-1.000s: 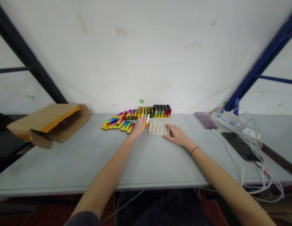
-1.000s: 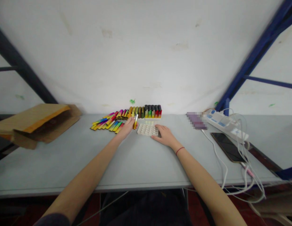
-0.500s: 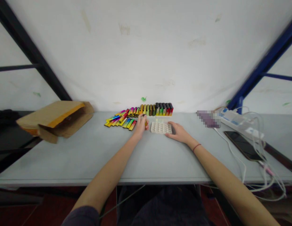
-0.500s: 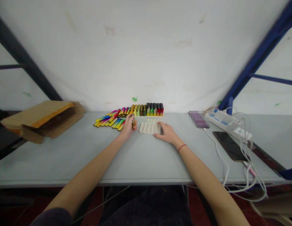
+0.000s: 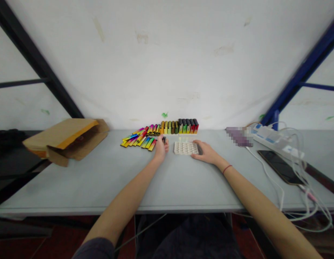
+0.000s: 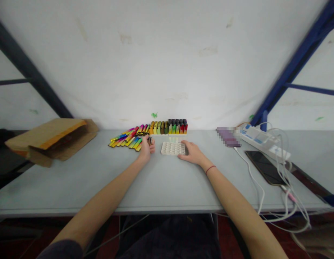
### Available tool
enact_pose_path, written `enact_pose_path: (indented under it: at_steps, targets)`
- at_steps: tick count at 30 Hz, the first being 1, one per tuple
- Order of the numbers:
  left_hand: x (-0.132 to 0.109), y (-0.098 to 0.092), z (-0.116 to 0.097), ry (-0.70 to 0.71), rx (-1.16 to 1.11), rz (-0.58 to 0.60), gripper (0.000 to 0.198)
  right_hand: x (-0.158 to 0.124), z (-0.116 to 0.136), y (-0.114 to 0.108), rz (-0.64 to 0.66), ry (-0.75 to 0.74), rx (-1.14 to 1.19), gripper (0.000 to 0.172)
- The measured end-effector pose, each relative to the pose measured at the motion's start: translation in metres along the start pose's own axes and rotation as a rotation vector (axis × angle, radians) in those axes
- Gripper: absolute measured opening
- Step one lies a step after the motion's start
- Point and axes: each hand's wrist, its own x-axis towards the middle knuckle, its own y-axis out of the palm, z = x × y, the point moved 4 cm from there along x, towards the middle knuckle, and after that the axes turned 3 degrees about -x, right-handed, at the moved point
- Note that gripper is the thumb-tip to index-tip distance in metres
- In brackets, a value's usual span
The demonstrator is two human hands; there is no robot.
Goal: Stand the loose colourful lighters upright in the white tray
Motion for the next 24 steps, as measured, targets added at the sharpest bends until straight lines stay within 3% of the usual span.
enact_pose_path:
  at_steps: [10, 24]
  targets:
    - [-0.0007, -0.0016, 0.003, 0.049, 0.025, -0.122, 0.035, -0.0005, 0.0017, -0.0002, 0.009, 0.008, 0.0, 0.069]
    - [-0.0035, 0.0001, -0.0002, 0.001, 0.011, -0.111, 0.038, -0.0009, 0.0001, 0.0001, -0.009, -0.001, -0.002, 0.068]
